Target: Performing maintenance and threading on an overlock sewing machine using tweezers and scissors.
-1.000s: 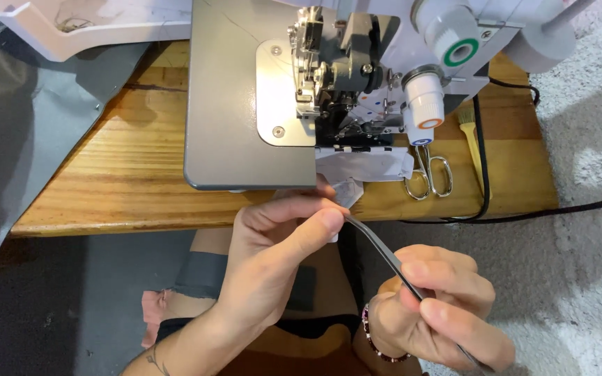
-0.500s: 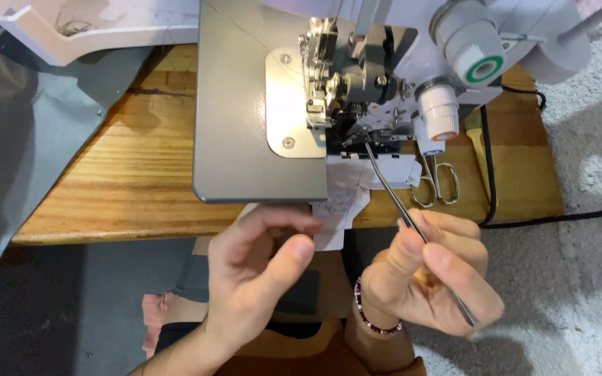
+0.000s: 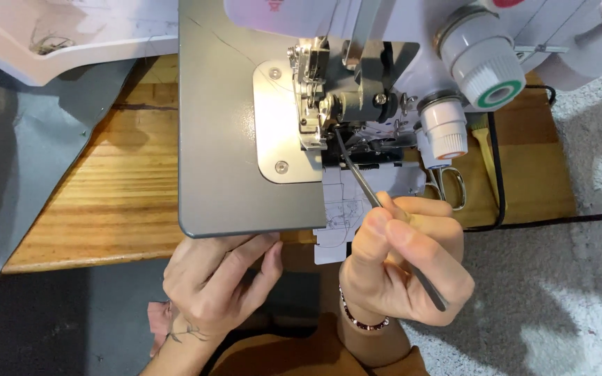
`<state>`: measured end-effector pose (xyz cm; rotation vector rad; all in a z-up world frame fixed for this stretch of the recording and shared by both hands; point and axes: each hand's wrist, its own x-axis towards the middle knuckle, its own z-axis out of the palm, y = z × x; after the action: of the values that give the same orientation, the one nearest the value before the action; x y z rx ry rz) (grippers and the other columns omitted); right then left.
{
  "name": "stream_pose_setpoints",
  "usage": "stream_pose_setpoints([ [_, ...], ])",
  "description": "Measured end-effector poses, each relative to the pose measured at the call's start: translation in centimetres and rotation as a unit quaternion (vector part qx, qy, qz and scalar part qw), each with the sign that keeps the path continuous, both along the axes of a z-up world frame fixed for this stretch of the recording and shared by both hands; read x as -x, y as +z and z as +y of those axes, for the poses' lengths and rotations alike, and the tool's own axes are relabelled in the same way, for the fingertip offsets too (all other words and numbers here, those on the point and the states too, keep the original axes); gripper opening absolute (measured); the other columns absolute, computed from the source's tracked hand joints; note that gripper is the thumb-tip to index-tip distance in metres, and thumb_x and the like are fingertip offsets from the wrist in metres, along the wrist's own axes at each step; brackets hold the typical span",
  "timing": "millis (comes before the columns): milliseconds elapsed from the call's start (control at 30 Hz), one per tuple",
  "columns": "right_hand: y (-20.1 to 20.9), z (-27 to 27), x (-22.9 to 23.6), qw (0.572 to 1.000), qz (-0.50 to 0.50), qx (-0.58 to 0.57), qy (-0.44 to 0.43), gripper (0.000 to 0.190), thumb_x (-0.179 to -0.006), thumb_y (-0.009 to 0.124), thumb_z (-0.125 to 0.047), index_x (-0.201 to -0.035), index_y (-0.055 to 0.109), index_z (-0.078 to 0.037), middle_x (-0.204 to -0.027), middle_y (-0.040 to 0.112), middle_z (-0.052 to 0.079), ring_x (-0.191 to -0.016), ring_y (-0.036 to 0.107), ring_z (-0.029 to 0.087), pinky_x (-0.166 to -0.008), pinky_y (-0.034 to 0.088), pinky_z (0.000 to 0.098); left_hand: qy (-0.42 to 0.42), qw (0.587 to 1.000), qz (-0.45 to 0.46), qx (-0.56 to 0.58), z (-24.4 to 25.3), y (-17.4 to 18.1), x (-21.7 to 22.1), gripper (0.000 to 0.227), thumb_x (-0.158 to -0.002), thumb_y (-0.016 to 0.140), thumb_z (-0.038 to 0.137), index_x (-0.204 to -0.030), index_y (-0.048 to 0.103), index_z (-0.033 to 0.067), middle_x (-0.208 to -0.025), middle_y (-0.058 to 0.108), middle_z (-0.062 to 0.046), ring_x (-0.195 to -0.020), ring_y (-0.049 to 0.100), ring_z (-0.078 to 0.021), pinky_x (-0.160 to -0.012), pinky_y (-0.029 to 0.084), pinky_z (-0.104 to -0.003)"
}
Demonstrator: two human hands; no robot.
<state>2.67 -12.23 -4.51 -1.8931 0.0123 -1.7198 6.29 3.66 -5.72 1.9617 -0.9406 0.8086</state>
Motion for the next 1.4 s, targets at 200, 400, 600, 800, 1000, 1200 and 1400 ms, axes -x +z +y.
stream_pose_setpoints([
  [200,0.0,0.1,-0.1,1.0,0.006,0.002,0.014,0.017,-0.097,0.066,-0.005,-0.107,0.054,-0.011,-0.076,0.048,0.008,-0.06,0.045,0.017,-0.06,0.058,0.0314,0.008,1.0,-0.017,-0.005,-0.1,-0.3,-0.3,0.006,-0.088,0.071,0.011,-0.083,0.074,0.0097,-0.077,0.069,-0.001,-0.062,0.058,-0.0173,-0.055,0.042,-0.029],
  [400,-0.1,0.1,-0.4,1.0,0.007,-0.008,0.009,0.016,-0.098,0.065,-0.008,-0.107,0.053,-0.012,-0.075,0.048,0.008,-0.06,0.042,0.017,-0.058,0.056,0.0315,0.026,0.999,-0.014,-0.021,0.0,-0.6,-0.2,0.006,-0.088,0.072,0.015,-0.084,0.075,0.0126,-0.077,0.07,0.001,-0.063,0.059,-0.0169,-0.057,0.043,-0.03],
  [600,-0.2,-0.1,-0.5,1.0,0.001,0.004,0.028,0.016,-0.098,0.067,-0.012,-0.108,0.055,-0.012,-0.077,0.05,0.008,-0.062,0.046,0.018,-0.06,0.058,0.0292,0.031,0.999,-0.017,-0.028,0.1,-0.7,-0.2,0.005,-0.089,0.072,0.016,-0.086,0.075,0.0144,-0.077,0.069,0.002,-0.062,0.056,-0.0181,-0.057,0.042,-0.03],
  [800,0.1,0.1,-0.7,1.0,0.001,0.01,0.021,0.016,-0.098,0.067,-0.012,-0.109,0.055,-0.012,-0.079,0.051,0.008,-0.062,0.047,0.017,-0.062,0.059,0.0301,0.03,0.999,-0.023,-0.02,0.0,-0.7,-0.3,0.008,-0.089,0.071,0.016,-0.082,0.074,0.0134,-0.074,0.067,0.001,-0.059,0.054,-0.0178,-0.054,0.041,-0.03],
  [1000,0.6,0.6,-1.0,1.0,0.013,-0.017,0.01,0.016,-0.098,0.067,-0.01,-0.107,0.055,-0.012,-0.078,0.052,0.009,-0.063,0.047,0.019,-0.064,0.059,0.0321,0.028,0.999,-0.023,-0.02,0.0,-0.6,-0.4,0.009,-0.089,0.07,0.016,-0.082,0.074,0.0133,-0.075,0.068,0.001,-0.06,0.056,-0.0178,-0.055,0.042,-0.03],
  [1200,1.2,-0.3,-0.8,1.0,-0.008,0.002,0.0,0.017,-0.1,0.065,-0.011,-0.11,0.051,-0.011,-0.078,0.047,0.005,-0.06,0.048,0.015,-0.064,0.058,0.0304,0.016,1.0,-0.022,-0.01,0.0,-0.4,-0.4,0.007,-0.088,0.072,0.013,-0.082,0.074,0.0111,-0.075,0.068,-0.001,-0.061,0.057,-0.0177,-0.054,0.044,-0.029],
  [1400,1.5,-0.9,-0.6,0.997,0.011,-0.008,-0.078,0.025,-0.101,0.063,-0.011,-0.106,0.038,-0.008,-0.087,0.061,0.022,-0.075,0.065,0.029,-0.07,0.051,0.0346,0.021,0.999,-0.027,-0.018,0.1,-0.6,-0.3,0.004,-0.088,0.074,0.014,-0.084,0.075,0.0121,-0.077,0.069,0.0,-0.062,0.058,-0.0164,-0.055,0.044,-0.029],
])
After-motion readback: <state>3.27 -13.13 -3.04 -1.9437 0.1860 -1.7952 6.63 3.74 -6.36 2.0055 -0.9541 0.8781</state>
